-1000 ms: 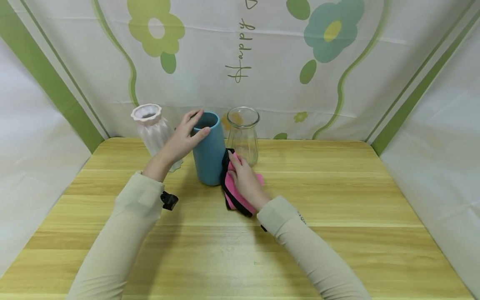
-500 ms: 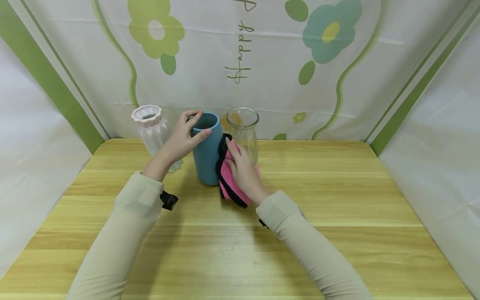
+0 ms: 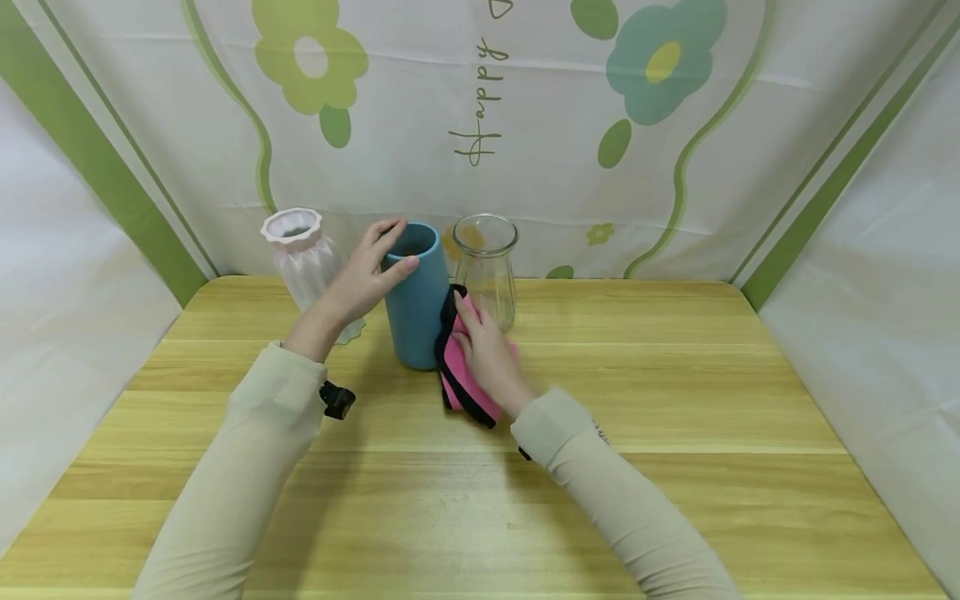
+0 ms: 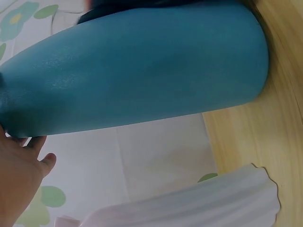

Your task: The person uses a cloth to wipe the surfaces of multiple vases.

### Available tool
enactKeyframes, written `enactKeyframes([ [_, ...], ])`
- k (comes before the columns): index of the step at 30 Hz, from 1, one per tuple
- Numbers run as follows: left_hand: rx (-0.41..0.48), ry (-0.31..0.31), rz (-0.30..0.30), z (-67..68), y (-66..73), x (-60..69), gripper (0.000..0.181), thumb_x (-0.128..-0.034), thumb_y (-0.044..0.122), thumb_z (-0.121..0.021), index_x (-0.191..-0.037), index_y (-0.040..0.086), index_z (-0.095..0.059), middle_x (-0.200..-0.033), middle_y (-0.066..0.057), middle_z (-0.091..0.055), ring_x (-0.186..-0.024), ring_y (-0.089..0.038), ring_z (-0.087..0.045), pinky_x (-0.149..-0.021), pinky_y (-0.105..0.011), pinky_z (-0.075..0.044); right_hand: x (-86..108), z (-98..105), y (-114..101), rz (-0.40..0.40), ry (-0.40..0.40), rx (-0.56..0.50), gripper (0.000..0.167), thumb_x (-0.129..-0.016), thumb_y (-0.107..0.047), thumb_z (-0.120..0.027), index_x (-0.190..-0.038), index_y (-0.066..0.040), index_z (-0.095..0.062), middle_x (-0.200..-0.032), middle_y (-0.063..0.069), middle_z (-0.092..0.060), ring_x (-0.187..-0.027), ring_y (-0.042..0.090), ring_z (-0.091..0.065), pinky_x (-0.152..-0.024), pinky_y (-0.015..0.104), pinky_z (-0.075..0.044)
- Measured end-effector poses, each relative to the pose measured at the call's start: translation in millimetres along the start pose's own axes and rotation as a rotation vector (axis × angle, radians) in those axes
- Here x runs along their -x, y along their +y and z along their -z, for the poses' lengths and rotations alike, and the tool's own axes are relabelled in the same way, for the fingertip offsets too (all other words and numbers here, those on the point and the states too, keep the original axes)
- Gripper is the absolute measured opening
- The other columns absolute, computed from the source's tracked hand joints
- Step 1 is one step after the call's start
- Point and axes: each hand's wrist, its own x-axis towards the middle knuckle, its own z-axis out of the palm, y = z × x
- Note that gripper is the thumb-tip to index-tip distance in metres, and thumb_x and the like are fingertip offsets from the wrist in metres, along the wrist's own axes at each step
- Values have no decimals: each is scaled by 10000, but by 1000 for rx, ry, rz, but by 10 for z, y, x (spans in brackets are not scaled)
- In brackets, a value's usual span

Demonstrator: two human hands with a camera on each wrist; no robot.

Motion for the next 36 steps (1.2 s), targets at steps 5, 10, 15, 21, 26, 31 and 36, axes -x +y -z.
enactKeyframes([
  [5,1,14,30,-26,-4,-3,746,-950,430,-493,-1533,79,-186,-1599,-99,-132,-1474,-317,-158,-1164,-544,-226,45,-64,70,-52,-54,32,582,-982,-157,-527,-1514,-155,-292,-1423,237,-441,-1257,384,-511,-1040,487,-430],
  [10,-20,45,24,-42,1,-18,774,-940,453,-520,-1521,47,-210,-1568,-126,-156,-1452,-313,-179,-1163,-526,-231,36,-43,53,-40,-28,3,581,-980,-149,-526,-1514,-159,-294,-1411,216,-458,-1253,362,-517,-1044,479,-430],
  [15,-54,55,8,-25,3,-19,731,-950,397,-538,-1508,28,-245,-1549,-137,-224,-1444,-314,-202,-1168,-510,-226,-35,38,-34,23,57,-43,588,-974,-120,-528,-1513,-156,-296,-1350,190,-501,-1197,333,-547,-1021,463,-452],
  [21,-55,33,18,2,-5,-22,716,-943,396,-527,-1513,63,-252,-1567,-111,-228,-1456,-309,-196,-1174,-519,-215,-120,177,-162,48,141,-103,590,-968,-148,-543,-1510,-179,-311,-1441,156,-451,-1322,323,-462,-1081,471,-400],
  [26,-32,10,25,-2,-10,-20,712,-944,410,-503,-1519,80,-243,-1579,-88,-209,-1462,-294,-193,-1169,-515,-236,-142,198,-185,71,142,-113,594,-962,-159,-556,-1506,-175,-318,-1468,156,-420,-1344,328,-435,-1089,480,-389],
  [31,-18,9,18,-5,0,-10,708,-946,391,-505,-1517,64,-242,-1578,-93,-208,-1462,-295,-191,-1171,-518,-229,-135,144,-145,104,103,-46,635,-967,-196,-556,-1527,-177,-257,-1513,169,-346,-1352,358,-420,-1084,492,-388],
  [36,-21,13,15,-14,-3,-7,713,-952,397,-498,-1526,80,-218,-1585,-101,-189,-1469,-299,-171,-1173,-530,-211,-71,64,-52,134,82,-1,652,-957,-163,-571,-1526,-147,-253,-1493,211,-355,-1309,395,-457,-1060,500,-409],
])
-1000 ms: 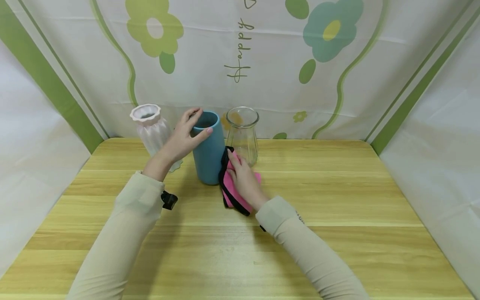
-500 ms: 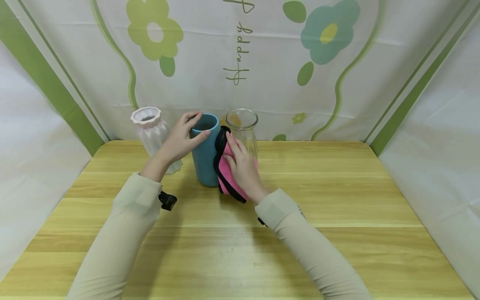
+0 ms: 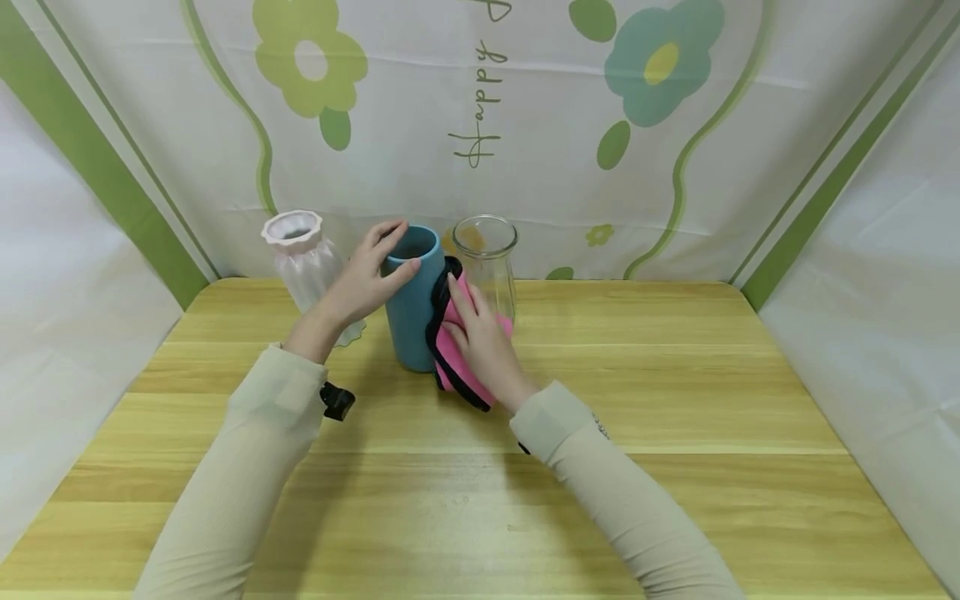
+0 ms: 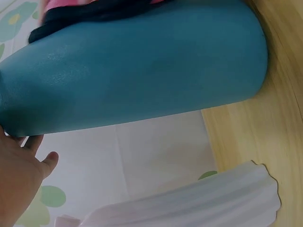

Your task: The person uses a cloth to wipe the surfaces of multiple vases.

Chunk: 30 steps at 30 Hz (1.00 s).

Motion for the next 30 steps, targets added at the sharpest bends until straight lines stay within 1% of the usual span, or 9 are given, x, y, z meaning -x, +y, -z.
enactKeyframes([
  [5,-7,6,7,-12,-3,-20,762,-941,468,-501,-1534,104,-193,-1596,-104,-131,-1471,-325,-152,-1167,-554,-206,116,-65,100,2,-43,40,633,-947,-117,-579,-1510,-102,-290,-1492,229,-348,-1255,417,-507,-1037,482,-435],
  [9,-14,21,-19,-24,-12,-27,753,-946,450,-514,-1522,64,-220,-1569,-152,-150,-1443,-351,-190,-1149,-546,-246,158,-88,129,5,-38,51,629,-943,-110,-586,-1505,-100,-304,-1508,236,-329,-1220,442,-528,-1018,487,-447],
  [12,-33,35,-44,-21,-12,-21,730,-951,401,-536,-1507,27,-246,-1544,-173,-208,-1430,-344,-219,-1148,-524,-259,132,-77,110,18,-5,33,633,-944,-109,-584,-1508,-106,-297,-1505,218,-342,-1280,402,-490,-1044,469,-430],
  [15,-43,43,-46,-10,-5,-12,723,-948,382,-553,-1500,16,-262,-1542,-165,-234,-1432,-335,-232,-1154,-515,-258,74,-25,49,43,41,14,629,-940,-99,-587,-1503,-96,-307,-1500,207,-360,-1330,369,-447,-1057,461,-419],
  [20,-44,31,-30,18,6,-4,721,-942,384,-558,-1507,46,-262,-1558,-144,-240,-1443,-331,-236,-1160,-518,-256,-40,78,-53,54,98,8,615,-936,-102,-592,-1494,-119,-335,-1501,197,-374,-1304,376,-479,-1031,462,-443],
  [25,-38,11,-25,35,12,7,709,-945,386,-532,-1512,62,-255,-1570,-131,-229,-1450,-329,-227,-1160,-532,-249,-103,118,-85,70,98,5,605,-940,-109,-586,-1492,-118,-338,-1502,185,-371,-1296,369,-489,-1027,452,-451],
  [30,-20,-4,-30,19,11,7,699,-952,373,-496,-1513,45,-240,-1577,-124,-207,-1458,-327,-203,-1166,-534,-230,-47,70,-38,67,62,4,612,-936,-104,-591,-1491,-93,-332,-1495,205,-361,-1330,371,-446,-1049,465,-427],
])
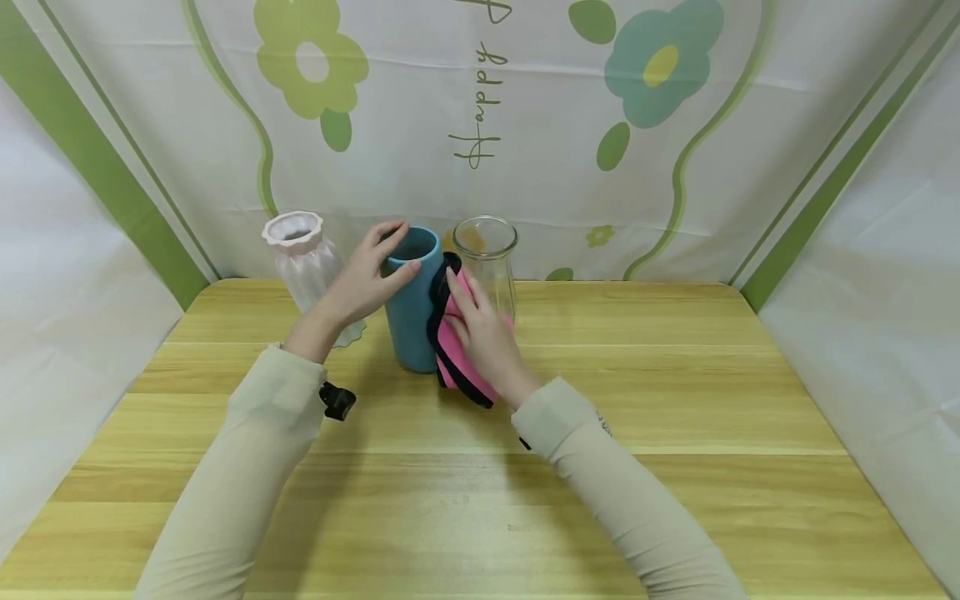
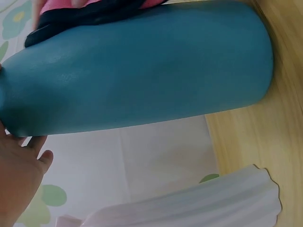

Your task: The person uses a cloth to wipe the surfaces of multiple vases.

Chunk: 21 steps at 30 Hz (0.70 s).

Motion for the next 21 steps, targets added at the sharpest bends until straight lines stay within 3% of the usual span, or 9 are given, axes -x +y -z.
enactKeyframes([
  [4,5,12,5,-31,-20,-11,715,-948,383,-500,-1523,64,-219,-1584,-117,-194,-1468,-315,-185,-1175,-528,-213,116,-84,81,-37,-66,2,616,-946,-104,-577,-1501,-87,-309,-1465,209,-386,-1300,370,-472,-1054,466,-423],
  [10,10,24,49,-47,4,-5,779,-929,477,-531,-1529,98,-213,-1593,-126,-100,-1465,-358,-147,-1154,-572,-223,268,-187,170,-154,-181,80,611,-978,-191,-537,-1524,-159,-264,-1511,212,-342,-1159,411,-582,-953,482,-496],
  [16,-26,45,12,-41,15,0,797,-932,563,-480,-1513,70,-248,-1543,-194,-168,-1422,-377,-200,-1139,-551,-259,237,-170,142,-126,-125,65,607,-968,-152,-553,-1515,-144,-290,-1497,218,-365,-1157,407,-583,-973,477,-485],
  [21,-69,61,-4,-25,22,12,716,-954,453,-524,-1495,45,-292,-1543,-184,-235,-1428,-364,-232,-1151,-532,-254,109,-79,53,-78,-55,33,607,-960,-116,-559,-1510,-138,-303,-1493,182,-380,-1266,372,-511,-1018,476,-454],
])
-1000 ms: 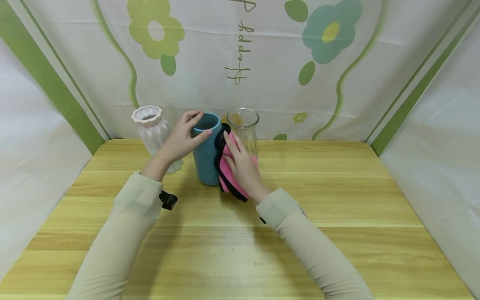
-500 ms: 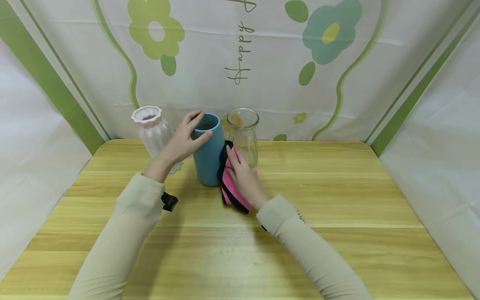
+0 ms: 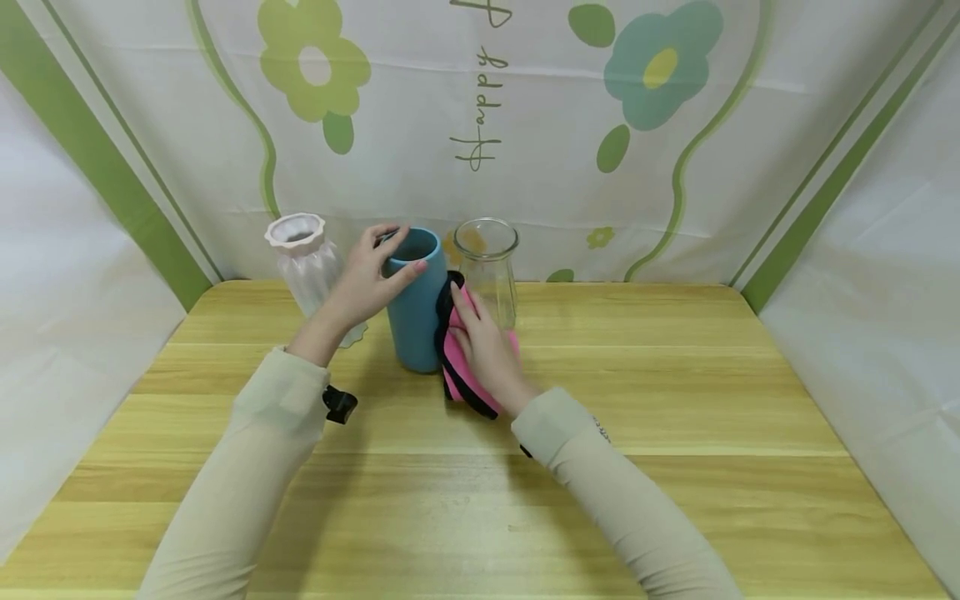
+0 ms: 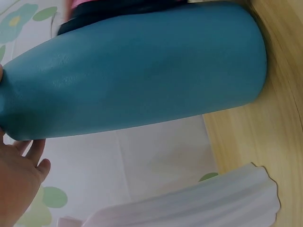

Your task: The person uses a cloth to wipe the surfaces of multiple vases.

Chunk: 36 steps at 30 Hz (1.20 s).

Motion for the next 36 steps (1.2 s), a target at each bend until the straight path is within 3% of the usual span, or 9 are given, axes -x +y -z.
enactKeyframes([
  [6,-13,-18,-5,19,-6,4,650,-966,355,-516,-1495,49,-296,-1558,-174,-239,-1437,-369,-234,-1157,-547,-237,-115,103,-81,46,80,-2,598,-943,-109,-584,-1492,-131,-346,-1506,156,-385,-1169,371,-585,-1005,468,-467],
  [10,10,-56,-6,29,-1,6,635,-980,338,-480,-1503,47,-270,-1577,-175,-183,-1448,-394,-188,-1155,-581,-204,-126,113,-86,51,74,-14,603,-946,-110,-578,-1497,-135,-335,-1517,145,-366,-1212,362,-557,-1021,448,-457],
  [13,32,-77,6,31,6,6,630,-989,340,-454,-1516,67,-240,-1589,-161,-143,-1456,-398,-157,-1155,-592,-190,-103,93,-69,50,54,-18,610,-945,-107,-578,-1500,-131,-326,-1514,156,-361,-1304,359,-481,-1030,451,-446],
  [19,35,-67,24,7,-9,-8,662,-976,393,-454,-1533,138,-205,-1601,-127,-124,-1466,-379,-147,-1155,-590,-196,-3,-4,15,10,-19,-19,624,-955,-115,-566,-1514,-130,-289,-1477,184,-383,-1303,365,-475,-1056,459,-423],
  [27,26,-37,37,-7,20,-24,692,-958,437,-513,-1528,162,-233,-1574,-176,-102,-1442,-379,-158,-1145,-577,-224,114,-88,79,-90,-100,35,624,-968,-171,-555,-1522,-167,-271,-1507,195,-359,-1187,415,-559,-981,498,-474],
  [36,-45,4,-11,3,7,-3,681,-956,384,-549,-1501,71,-287,-1535,-198,-242,-1415,-376,-249,-1151,-529,-253,-50,47,-55,-8,7,-30,607,-964,-110,-549,-1513,-125,-290,-1495,190,-375,-1319,364,-459,-1047,470,-430],
])
